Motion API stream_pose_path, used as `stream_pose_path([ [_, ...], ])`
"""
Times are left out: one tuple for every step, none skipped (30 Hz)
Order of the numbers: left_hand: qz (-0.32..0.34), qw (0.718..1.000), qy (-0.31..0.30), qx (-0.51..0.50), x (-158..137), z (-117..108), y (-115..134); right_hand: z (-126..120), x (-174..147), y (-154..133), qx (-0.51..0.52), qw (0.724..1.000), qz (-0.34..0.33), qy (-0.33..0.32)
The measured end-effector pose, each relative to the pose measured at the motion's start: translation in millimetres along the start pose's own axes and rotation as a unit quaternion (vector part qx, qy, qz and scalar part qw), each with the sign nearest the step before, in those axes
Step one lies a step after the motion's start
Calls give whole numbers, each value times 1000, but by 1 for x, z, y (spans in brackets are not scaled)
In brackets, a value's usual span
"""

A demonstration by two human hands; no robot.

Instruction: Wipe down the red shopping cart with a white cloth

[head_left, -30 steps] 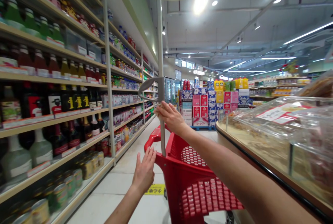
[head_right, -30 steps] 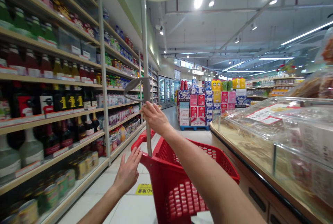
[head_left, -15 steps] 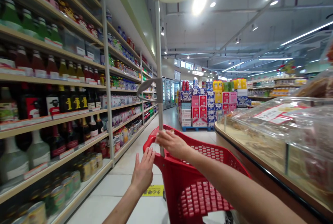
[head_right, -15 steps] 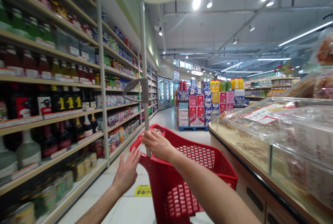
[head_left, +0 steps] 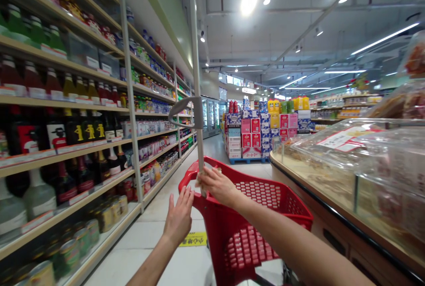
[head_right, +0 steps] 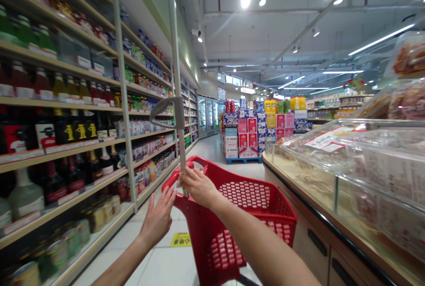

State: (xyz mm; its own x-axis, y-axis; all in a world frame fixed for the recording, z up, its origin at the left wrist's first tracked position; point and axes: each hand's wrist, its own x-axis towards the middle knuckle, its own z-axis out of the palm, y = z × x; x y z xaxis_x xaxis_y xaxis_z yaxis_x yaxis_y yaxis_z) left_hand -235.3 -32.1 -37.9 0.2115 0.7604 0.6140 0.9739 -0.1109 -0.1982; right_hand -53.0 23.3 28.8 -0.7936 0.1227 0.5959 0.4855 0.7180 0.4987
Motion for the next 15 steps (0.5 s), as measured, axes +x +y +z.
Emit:
stream_pose_path([
  [-2, 1000, -3, -6, 0, -2, 1, 3, 0, -4, 6, 999, 50, 14],
  [-2, 1000, -6, -11, 0, -3, 2, 7, 2, -9, 13, 995, 99, 27],
  [-2, 1000, -5, -14, 0, -4, 4, 12, 2, -16, 22, 989, 140, 34],
  [-6, 1000, 1, -16, 1, -4, 5, 19, 1, -24, 31, 984, 172, 34],
  [-10, 1000, 12, -18, 1, -3, 8, 27, -4, -33, 40, 979, 200, 28],
  [-13, 999, 27, -20, 2, -2, 11, 36, -12, -41, 46, 972, 228, 18],
  [-12, 999, 42, -23, 3, 0, 15, 44, -24, -47, 48, 965, 257, 5],
  [-5, 998, 55, -28, 5, 2, 20, 50, -40, -51, 45, 957, 285, -9],
  [7, 997, 63, -33, 6, 4, 26, 54, -60, -51, 39, 950, 308, -24],
  [24, 997, 66, -36, 8, 6, 33, 56, -82, -48, 32, 944, 325, -39],
  [42, 996, 64, -38, 10, 8, 41, 54, -105, -42, 24, 940, 336, -54],
  [57, 996, 60, -38, 12, 10, 49, 51, -128, -34, 14, 936, 345, -68],
  [71, 996, 51, -37, 13, 12, 58, 47, -148, -25, 4, 930, 358, -81],
  [83, 995, 39, -36, 14, 15, 66, 43, -163, -17, -10, 920, 382, -90],
  [92, 995, 23, -34, 15, 18, 73, 40, -173, -12, -22, 908, 407, -96],
])
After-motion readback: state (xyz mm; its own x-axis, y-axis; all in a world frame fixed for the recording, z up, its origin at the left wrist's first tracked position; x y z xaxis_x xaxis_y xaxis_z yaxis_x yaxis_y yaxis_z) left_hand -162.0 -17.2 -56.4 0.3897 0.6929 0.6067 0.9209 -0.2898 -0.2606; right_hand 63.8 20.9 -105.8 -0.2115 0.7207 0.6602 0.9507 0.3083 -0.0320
